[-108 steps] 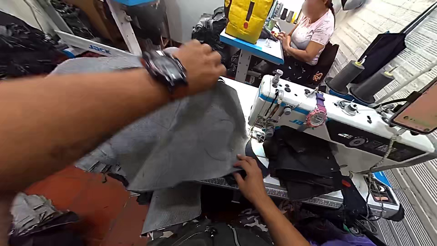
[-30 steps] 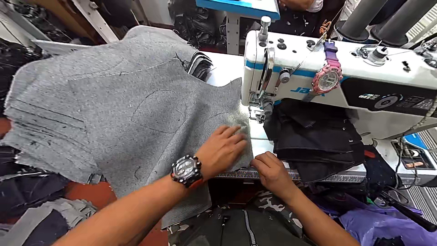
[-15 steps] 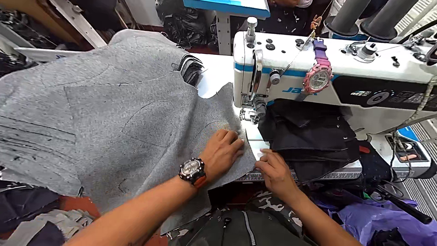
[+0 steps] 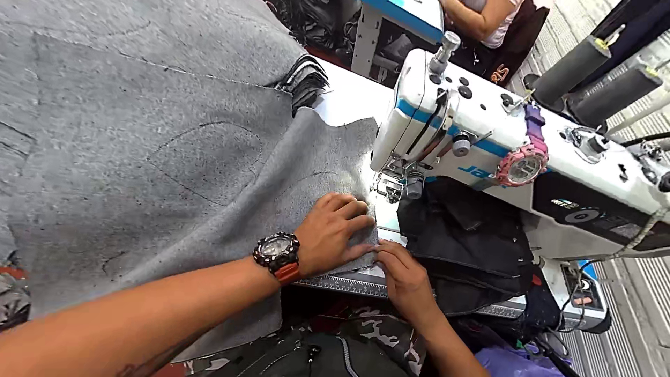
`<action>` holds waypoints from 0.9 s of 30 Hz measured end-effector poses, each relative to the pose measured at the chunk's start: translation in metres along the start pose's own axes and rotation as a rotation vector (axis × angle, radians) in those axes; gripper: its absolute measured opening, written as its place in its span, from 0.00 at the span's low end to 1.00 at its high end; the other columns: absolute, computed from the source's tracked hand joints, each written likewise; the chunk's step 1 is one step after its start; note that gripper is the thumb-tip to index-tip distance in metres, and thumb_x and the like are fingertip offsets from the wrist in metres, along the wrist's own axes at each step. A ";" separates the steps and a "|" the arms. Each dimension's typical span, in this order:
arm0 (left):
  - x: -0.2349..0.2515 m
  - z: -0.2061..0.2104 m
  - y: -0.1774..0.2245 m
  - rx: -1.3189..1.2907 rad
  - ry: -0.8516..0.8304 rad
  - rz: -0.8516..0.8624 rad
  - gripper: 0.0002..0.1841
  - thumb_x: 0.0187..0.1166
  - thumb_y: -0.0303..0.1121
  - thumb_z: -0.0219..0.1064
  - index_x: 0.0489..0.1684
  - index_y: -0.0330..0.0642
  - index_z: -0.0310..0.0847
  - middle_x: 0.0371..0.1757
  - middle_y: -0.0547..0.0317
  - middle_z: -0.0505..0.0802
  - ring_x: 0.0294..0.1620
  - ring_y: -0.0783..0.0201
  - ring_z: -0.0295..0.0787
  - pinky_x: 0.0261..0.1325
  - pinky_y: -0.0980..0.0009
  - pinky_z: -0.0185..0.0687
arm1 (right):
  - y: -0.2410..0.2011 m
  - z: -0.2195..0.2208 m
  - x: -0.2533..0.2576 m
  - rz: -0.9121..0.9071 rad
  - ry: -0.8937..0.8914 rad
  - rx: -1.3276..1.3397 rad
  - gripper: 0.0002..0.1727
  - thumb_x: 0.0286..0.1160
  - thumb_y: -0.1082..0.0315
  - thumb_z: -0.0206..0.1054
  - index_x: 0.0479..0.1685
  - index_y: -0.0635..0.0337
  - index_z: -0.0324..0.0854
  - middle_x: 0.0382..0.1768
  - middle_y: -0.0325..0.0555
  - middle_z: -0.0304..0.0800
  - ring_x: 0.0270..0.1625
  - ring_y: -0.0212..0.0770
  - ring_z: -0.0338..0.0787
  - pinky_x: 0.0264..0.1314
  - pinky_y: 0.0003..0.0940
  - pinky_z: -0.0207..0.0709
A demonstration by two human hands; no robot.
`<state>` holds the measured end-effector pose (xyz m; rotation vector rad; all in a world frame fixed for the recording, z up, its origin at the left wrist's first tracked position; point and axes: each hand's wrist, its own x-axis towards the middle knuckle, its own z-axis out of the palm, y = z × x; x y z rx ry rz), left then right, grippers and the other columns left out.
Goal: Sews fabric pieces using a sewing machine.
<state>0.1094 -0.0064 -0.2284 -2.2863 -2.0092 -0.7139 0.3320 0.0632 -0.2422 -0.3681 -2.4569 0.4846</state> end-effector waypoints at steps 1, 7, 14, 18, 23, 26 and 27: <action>0.004 -0.001 -0.005 -0.005 0.003 0.015 0.31 0.78 0.67 0.56 0.60 0.55 0.91 0.69 0.54 0.90 0.76 0.48 0.81 0.80 0.43 0.69 | 0.001 0.001 0.004 0.009 0.000 -0.002 0.08 0.79 0.77 0.64 0.43 0.64 0.90 0.57 0.50 0.93 0.71 0.44 0.88 0.76 0.37 0.81; 0.028 -0.001 -0.039 -0.040 -0.031 0.106 0.31 0.78 0.69 0.56 0.59 0.56 0.90 0.65 0.52 0.89 0.72 0.46 0.81 0.77 0.41 0.68 | 0.004 0.008 0.028 0.085 0.001 -0.052 0.06 0.77 0.76 0.66 0.42 0.63 0.90 0.55 0.50 0.93 0.67 0.42 0.90 0.72 0.32 0.83; 0.068 -0.007 -0.086 -0.117 -0.061 0.377 0.24 0.78 0.63 0.60 0.50 0.59 0.96 0.52 0.45 0.89 0.60 0.43 0.83 0.68 0.43 0.74 | 0.004 0.027 0.059 0.159 0.087 -0.126 0.07 0.77 0.75 0.67 0.40 0.61 0.92 0.49 0.47 0.95 0.58 0.43 0.91 0.66 0.36 0.83; 0.073 -0.013 -0.090 -0.073 -0.089 0.443 0.21 0.80 0.57 0.62 0.44 0.53 0.95 0.43 0.51 0.91 0.53 0.47 0.87 0.67 0.44 0.75 | -0.001 0.032 0.063 0.203 0.126 -0.143 0.08 0.78 0.74 0.67 0.41 0.60 0.92 0.50 0.46 0.95 0.58 0.44 0.91 0.66 0.36 0.83; 0.025 -0.003 -0.029 -0.139 0.011 -0.164 0.21 0.81 0.51 0.64 0.57 0.45 0.91 0.71 0.53 0.90 0.82 0.49 0.77 0.87 0.39 0.59 | -0.003 0.024 0.045 0.294 0.030 -0.153 0.12 0.82 0.63 0.66 0.55 0.55 0.92 0.63 0.50 0.87 0.66 0.46 0.87 0.62 0.41 0.85; 0.020 0.003 -0.036 -0.200 0.031 -0.170 0.24 0.80 0.56 0.63 0.57 0.48 0.91 0.75 0.58 0.88 0.85 0.54 0.74 0.89 0.40 0.57 | -0.004 0.023 0.046 0.323 0.031 -0.147 0.13 0.84 0.61 0.64 0.56 0.52 0.92 0.58 0.49 0.85 0.60 0.43 0.87 0.56 0.37 0.85; 0.023 0.003 -0.039 -0.208 0.028 -0.149 0.23 0.79 0.56 0.64 0.57 0.49 0.91 0.74 0.58 0.89 0.84 0.54 0.75 0.89 0.40 0.58 | -0.005 0.023 0.048 0.336 0.029 -0.153 0.13 0.85 0.61 0.64 0.56 0.51 0.93 0.55 0.48 0.85 0.56 0.41 0.87 0.51 0.35 0.86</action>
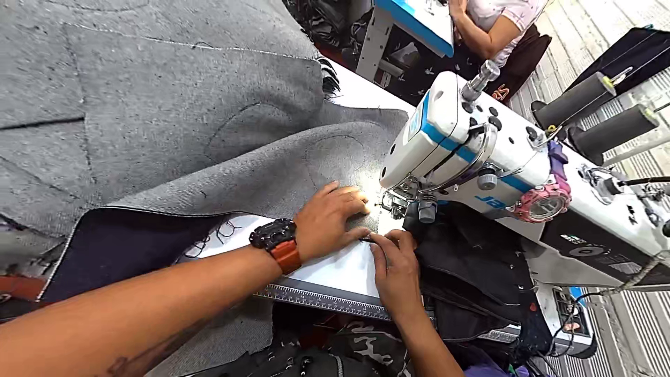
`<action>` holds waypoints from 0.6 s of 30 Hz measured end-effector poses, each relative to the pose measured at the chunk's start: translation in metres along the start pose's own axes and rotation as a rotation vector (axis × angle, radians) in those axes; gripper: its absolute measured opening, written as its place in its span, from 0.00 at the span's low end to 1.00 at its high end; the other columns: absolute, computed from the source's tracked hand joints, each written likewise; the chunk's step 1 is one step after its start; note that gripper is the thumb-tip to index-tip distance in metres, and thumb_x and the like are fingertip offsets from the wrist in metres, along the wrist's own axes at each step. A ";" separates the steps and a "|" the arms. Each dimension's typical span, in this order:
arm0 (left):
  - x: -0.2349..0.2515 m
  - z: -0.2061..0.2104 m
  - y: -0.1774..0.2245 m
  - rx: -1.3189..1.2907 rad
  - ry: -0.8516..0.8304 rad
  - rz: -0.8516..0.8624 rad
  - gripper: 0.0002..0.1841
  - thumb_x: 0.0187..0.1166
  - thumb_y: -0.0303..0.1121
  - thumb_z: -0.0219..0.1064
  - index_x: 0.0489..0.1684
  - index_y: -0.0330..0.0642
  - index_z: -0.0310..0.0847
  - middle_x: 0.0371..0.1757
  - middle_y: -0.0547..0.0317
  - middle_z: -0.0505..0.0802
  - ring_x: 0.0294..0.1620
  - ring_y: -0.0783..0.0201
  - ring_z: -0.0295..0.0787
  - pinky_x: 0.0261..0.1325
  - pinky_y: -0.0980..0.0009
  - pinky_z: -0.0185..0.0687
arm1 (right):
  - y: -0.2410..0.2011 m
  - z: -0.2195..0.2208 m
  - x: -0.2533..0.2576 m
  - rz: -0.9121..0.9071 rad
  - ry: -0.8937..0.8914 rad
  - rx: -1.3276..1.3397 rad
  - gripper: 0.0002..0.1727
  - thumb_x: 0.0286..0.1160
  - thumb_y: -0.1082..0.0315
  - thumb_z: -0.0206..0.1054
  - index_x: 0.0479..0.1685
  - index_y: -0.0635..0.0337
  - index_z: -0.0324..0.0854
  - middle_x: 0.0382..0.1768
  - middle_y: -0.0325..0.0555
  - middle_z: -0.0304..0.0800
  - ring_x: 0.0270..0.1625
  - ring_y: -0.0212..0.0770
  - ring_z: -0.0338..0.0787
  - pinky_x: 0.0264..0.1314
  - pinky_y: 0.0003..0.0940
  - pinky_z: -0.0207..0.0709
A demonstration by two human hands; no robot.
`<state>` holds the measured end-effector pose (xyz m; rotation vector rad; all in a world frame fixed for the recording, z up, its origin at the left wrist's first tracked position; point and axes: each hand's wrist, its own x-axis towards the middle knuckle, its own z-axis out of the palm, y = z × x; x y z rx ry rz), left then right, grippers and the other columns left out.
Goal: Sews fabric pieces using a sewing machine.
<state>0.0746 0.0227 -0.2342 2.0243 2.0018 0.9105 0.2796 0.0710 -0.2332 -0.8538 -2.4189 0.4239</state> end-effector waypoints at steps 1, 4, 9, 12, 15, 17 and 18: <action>0.004 -0.002 -0.004 -0.011 -0.006 0.020 0.23 0.78 0.55 0.66 0.56 0.48 0.91 0.73 0.57 0.89 0.84 0.54 0.76 0.88 0.40 0.59 | -0.001 0.000 0.003 0.011 -0.007 -0.012 0.14 0.85 0.61 0.64 0.57 0.50 0.93 0.53 0.48 0.84 0.50 0.40 0.87 0.45 0.33 0.86; 0.018 -0.010 -0.012 -0.048 -0.055 0.046 0.21 0.76 0.53 0.71 0.57 0.48 0.92 0.73 0.57 0.89 0.84 0.55 0.76 0.90 0.40 0.56 | -0.004 -0.003 0.015 0.049 -0.052 -0.045 0.14 0.84 0.60 0.65 0.58 0.50 0.92 0.50 0.49 0.84 0.43 0.42 0.88 0.38 0.38 0.85; 0.029 -0.016 -0.018 -0.024 -0.114 0.060 0.23 0.76 0.55 0.70 0.58 0.49 0.92 0.73 0.60 0.89 0.84 0.58 0.76 0.90 0.42 0.56 | -0.006 0.000 0.025 0.089 -0.060 -0.055 0.13 0.84 0.57 0.66 0.55 0.49 0.93 0.48 0.47 0.87 0.44 0.43 0.90 0.40 0.41 0.86; 0.038 -0.017 -0.023 -0.032 -0.134 0.071 0.23 0.77 0.53 0.71 0.60 0.46 0.91 0.74 0.56 0.89 0.85 0.54 0.74 0.90 0.40 0.55 | -0.007 0.001 0.028 0.135 -0.098 -0.067 0.16 0.84 0.56 0.66 0.60 0.51 0.92 0.50 0.51 0.88 0.48 0.47 0.91 0.45 0.46 0.86; 0.049 -0.019 -0.028 -0.036 -0.144 0.082 0.22 0.75 0.52 0.72 0.57 0.46 0.92 0.73 0.59 0.89 0.84 0.55 0.75 0.89 0.39 0.55 | -0.009 -0.004 0.036 0.194 -0.186 -0.080 0.18 0.85 0.54 0.65 0.64 0.52 0.89 0.53 0.53 0.89 0.54 0.50 0.91 0.53 0.50 0.86; 0.052 -0.019 -0.030 -0.034 -0.136 0.077 0.22 0.76 0.52 0.72 0.58 0.44 0.91 0.74 0.58 0.89 0.85 0.55 0.74 0.90 0.39 0.53 | -0.010 -0.004 0.039 0.231 -0.207 -0.072 0.20 0.86 0.53 0.64 0.66 0.52 0.88 0.54 0.54 0.91 0.54 0.53 0.92 0.53 0.53 0.86; 0.053 -0.018 -0.032 -0.032 -0.133 0.072 0.23 0.77 0.52 0.72 0.58 0.44 0.91 0.74 0.58 0.89 0.86 0.55 0.74 0.90 0.39 0.53 | -0.011 -0.003 0.038 0.242 -0.204 -0.068 0.20 0.86 0.52 0.64 0.67 0.52 0.87 0.55 0.55 0.91 0.54 0.54 0.92 0.53 0.54 0.86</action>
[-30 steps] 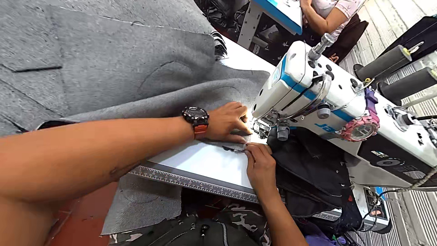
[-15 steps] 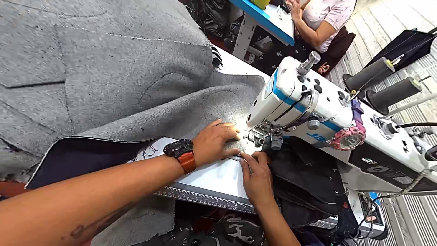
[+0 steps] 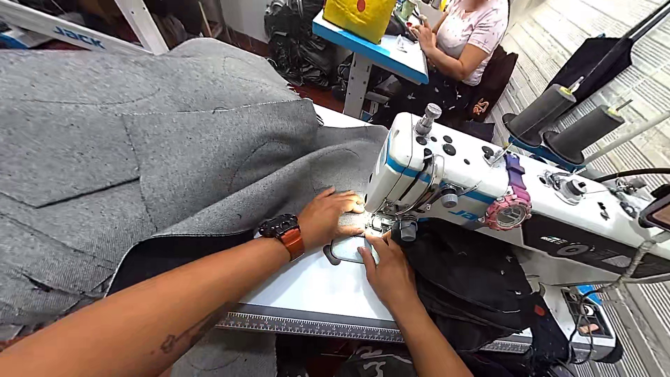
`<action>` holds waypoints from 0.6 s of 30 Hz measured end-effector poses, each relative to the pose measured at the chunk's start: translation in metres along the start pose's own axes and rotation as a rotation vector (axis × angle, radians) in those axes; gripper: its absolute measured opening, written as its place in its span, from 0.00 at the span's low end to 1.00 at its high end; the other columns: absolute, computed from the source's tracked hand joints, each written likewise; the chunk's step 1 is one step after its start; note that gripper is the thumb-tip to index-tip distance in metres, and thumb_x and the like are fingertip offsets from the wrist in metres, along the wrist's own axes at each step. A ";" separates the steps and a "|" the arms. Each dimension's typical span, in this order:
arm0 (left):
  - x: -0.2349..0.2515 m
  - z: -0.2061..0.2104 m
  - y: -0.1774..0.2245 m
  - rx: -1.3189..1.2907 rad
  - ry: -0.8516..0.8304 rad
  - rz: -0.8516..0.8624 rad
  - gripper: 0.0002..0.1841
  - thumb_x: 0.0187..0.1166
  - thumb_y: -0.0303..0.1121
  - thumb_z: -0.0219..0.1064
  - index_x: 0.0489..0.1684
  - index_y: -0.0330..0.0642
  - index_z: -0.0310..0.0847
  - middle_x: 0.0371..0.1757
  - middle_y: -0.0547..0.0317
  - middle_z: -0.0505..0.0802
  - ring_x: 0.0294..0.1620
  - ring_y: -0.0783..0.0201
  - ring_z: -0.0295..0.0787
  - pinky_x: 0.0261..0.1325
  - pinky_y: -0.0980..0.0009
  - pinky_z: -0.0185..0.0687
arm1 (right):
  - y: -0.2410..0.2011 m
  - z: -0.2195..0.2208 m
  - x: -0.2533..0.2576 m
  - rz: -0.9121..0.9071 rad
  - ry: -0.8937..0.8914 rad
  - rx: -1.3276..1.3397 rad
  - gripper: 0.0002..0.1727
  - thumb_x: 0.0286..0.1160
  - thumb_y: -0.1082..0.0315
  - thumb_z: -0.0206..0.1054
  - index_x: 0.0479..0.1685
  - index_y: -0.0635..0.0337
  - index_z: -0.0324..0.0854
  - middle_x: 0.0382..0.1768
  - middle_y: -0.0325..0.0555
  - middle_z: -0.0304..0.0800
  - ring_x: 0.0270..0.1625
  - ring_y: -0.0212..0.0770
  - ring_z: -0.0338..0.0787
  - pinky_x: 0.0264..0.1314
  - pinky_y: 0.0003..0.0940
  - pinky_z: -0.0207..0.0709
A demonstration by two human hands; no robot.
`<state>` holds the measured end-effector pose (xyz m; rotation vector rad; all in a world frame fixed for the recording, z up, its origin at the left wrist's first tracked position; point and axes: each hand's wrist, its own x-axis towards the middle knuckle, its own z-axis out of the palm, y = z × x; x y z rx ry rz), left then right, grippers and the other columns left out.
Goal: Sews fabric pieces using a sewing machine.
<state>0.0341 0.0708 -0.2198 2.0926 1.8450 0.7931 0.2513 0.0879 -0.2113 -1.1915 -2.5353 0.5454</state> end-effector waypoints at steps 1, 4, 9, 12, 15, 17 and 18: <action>0.001 0.001 -0.002 0.005 0.001 -0.004 0.23 0.77 0.52 0.72 0.59 0.44 0.90 0.75 0.58 0.88 0.86 0.55 0.73 0.90 0.39 0.52 | 0.000 0.002 -0.001 0.008 0.006 0.003 0.20 0.86 0.52 0.64 0.67 0.52 0.87 0.55 0.55 0.90 0.53 0.54 0.92 0.51 0.54 0.86; 0.007 0.005 -0.009 0.023 0.018 -0.009 0.25 0.78 0.54 0.70 0.62 0.45 0.90 0.77 0.58 0.87 0.87 0.56 0.71 0.91 0.40 0.52 | 0.003 0.006 -0.003 0.007 0.010 -0.002 0.22 0.86 0.53 0.63 0.71 0.52 0.84 0.56 0.56 0.89 0.50 0.53 0.93 0.48 0.51 0.87; 0.012 0.007 -0.012 0.037 0.067 -0.026 0.25 0.76 0.56 0.70 0.56 0.43 0.91 0.76 0.57 0.88 0.87 0.54 0.73 0.90 0.39 0.53 | 0.007 0.005 -0.005 -0.020 0.017 0.057 0.21 0.85 0.55 0.64 0.70 0.54 0.84 0.57 0.55 0.90 0.55 0.52 0.93 0.52 0.50 0.87; 0.015 0.007 -0.016 0.039 0.089 -0.019 0.26 0.77 0.58 0.69 0.55 0.44 0.92 0.75 0.57 0.88 0.86 0.55 0.74 0.90 0.39 0.54 | 0.010 0.004 -0.005 -0.029 0.010 0.084 0.20 0.86 0.56 0.63 0.69 0.55 0.85 0.59 0.53 0.91 0.58 0.51 0.93 0.56 0.49 0.87; 0.017 0.011 -0.024 0.046 0.131 -0.006 0.27 0.74 0.60 0.69 0.53 0.46 0.93 0.73 0.60 0.90 0.84 0.56 0.76 0.89 0.39 0.56 | 0.013 0.001 -0.005 -0.043 0.019 0.113 0.18 0.86 0.59 0.63 0.67 0.55 0.86 0.58 0.52 0.92 0.57 0.50 0.93 0.57 0.48 0.87; 0.018 0.014 -0.028 0.052 0.133 -0.011 0.27 0.73 0.62 0.69 0.52 0.48 0.93 0.73 0.63 0.90 0.84 0.58 0.76 0.89 0.40 0.57 | 0.015 0.001 -0.006 -0.065 0.034 0.121 0.17 0.85 0.61 0.64 0.65 0.55 0.87 0.57 0.52 0.92 0.56 0.49 0.93 0.56 0.47 0.87; 0.018 0.015 -0.028 0.046 0.134 -0.014 0.26 0.72 0.62 0.69 0.51 0.49 0.94 0.73 0.64 0.90 0.84 0.59 0.76 0.90 0.41 0.57 | 0.016 0.002 -0.006 -0.077 0.044 0.117 0.16 0.84 0.61 0.65 0.64 0.55 0.87 0.56 0.52 0.92 0.55 0.49 0.93 0.55 0.47 0.87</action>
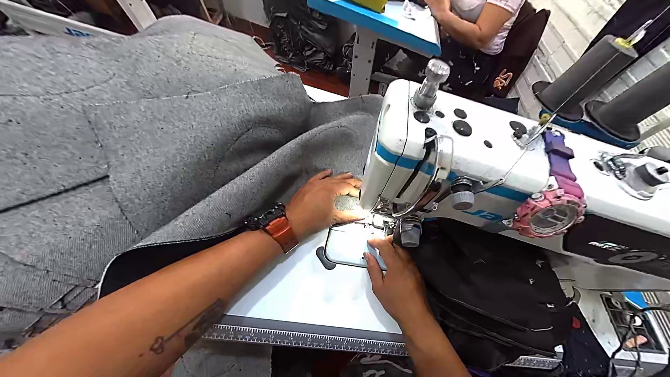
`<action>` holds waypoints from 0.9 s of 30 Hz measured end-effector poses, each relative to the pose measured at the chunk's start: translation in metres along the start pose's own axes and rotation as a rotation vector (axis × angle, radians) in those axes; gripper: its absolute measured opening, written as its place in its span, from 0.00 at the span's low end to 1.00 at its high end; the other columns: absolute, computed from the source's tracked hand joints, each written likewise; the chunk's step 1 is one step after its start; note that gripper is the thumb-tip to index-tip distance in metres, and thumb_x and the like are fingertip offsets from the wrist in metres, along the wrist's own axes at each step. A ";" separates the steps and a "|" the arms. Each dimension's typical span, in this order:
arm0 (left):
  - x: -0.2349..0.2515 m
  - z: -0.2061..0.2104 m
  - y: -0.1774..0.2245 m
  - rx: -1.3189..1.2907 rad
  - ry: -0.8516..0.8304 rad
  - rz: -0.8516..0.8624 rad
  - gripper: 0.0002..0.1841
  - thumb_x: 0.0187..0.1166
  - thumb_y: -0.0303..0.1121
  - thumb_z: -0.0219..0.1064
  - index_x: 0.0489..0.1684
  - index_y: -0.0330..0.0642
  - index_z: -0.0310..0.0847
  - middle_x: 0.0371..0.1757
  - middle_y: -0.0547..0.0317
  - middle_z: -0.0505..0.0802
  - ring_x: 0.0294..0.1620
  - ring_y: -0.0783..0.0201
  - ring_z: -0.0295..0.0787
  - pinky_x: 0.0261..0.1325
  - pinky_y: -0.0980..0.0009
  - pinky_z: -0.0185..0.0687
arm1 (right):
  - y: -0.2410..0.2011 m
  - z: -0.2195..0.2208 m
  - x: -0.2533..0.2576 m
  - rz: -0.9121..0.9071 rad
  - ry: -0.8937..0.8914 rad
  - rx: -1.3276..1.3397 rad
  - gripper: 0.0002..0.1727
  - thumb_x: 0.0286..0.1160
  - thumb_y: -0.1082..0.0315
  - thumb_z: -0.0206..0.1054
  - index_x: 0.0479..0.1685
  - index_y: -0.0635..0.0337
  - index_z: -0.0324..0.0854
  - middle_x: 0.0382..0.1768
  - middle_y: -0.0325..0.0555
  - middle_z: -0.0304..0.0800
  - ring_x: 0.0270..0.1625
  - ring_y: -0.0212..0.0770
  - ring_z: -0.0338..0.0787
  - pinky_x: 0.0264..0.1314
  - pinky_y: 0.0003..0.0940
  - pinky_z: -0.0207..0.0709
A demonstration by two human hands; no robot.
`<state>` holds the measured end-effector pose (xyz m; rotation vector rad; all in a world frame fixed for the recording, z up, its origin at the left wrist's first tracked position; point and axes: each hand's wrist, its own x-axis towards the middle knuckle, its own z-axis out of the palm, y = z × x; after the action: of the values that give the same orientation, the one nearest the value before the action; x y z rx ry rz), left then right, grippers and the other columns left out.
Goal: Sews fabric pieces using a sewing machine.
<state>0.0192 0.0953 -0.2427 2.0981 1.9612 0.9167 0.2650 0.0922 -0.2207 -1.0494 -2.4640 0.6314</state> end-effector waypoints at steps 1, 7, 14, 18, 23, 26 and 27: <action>0.000 0.000 0.000 -0.005 0.000 -0.004 0.26 0.72 0.61 0.70 0.51 0.49 0.94 0.73 0.64 0.91 0.84 0.59 0.76 0.90 0.41 0.57 | 0.001 0.001 0.000 -0.012 0.011 -0.003 0.16 0.84 0.62 0.65 0.63 0.56 0.87 0.55 0.52 0.92 0.55 0.48 0.93 0.55 0.46 0.87; 0.008 -0.006 0.003 -0.023 0.025 0.025 0.22 0.74 0.53 0.71 0.57 0.48 0.93 0.69 0.58 0.93 0.81 0.53 0.80 0.86 0.39 0.60 | 0.004 0.001 0.006 -0.042 0.026 -0.007 0.13 0.83 0.65 0.65 0.58 0.58 0.89 0.52 0.52 0.93 0.56 0.49 0.93 0.59 0.48 0.86; -0.028 -0.036 0.029 0.339 -0.052 -0.314 0.30 0.80 0.59 0.62 0.74 0.50 0.81 0.77 0.38 0.80 0.80 0.39 0.75 0.74 0.37 0.71 | 0.016 0.004 0.008 -0.288 0.133 0.060 0.09 0.78 0.71 0.68 0.47 0.61 0.93 0.46 0.53 0.93 0.50 0.46 0.93 0.57 0.43 0.87; -0.126 -0.049 0.092 0.414 -0.037 -0.396 0.31 0.81 0.61 0.61 0.71 0.46 0.82 0.68 0.37 0.85 0.71 0.36 0.81 0.62 0.37 0.79 | 0.005 -0.011 -0.048 -0.198 -0.129 0.702 0.12 0.81 0.64 0.65 0.53 0.59 0.88 0.51 0.45 0.94 0.39 0.35 0.92 0.41 0.32 0.90; -0.233 -0.060 0.167 0.170 -0.006 -0.507 0.14 0.90 0.42 0.59 0.49 0.41 0.84 0.37 0.49 0.90 0.37 0.47 0.92 0.34 0.47 0.87 | -0.008 0.027 -0.117 0.254 -0.861 1.224 0.36 0.91 0.41 0.46 0.68 0.68 0.79 0.65 0.54 0.91 0.68 0.50 0.90 0.71 0.49 0.85; -0.261 -0.077 0.192 -0.242 -0.157 -0.312 0.17 0.88 0.46 0.62 0.50 0.40 0.86 0.36 0.54 0.92 0.38 0.56 0.93 0.43 0.52 0.89 | -0.020 0.036 -0.150 0.479 -0.684 1.221 0.29 0.97 0.54 0.32 0.70 0.69 0.69 0.52 0.47 0.89 0.53 0.33 0.89 0.57 0.31 0.84; -0.263 -0.082 0.189 -0.314 -0.193 -0.213 0.19 0.86 0.49 0.64 0.51 0.42 0.87 0.41 0.55 0.93 0.45 0.59 0.92 0.50 0.55 0.89 | -0.018 0.027 -0.164 0.393 -0.642 1.198 0.25 0.96 0.63 0.33 0.71 0.74 0.67 0.53 0.49 0.88 0.54 0.27 0.88 0.56 0.23 0.82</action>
<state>0.1480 -0.2056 -0.1751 1.7013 1.7695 0.8776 0.3468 -0.0476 -0.2617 -0.8197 -1.6209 2.4303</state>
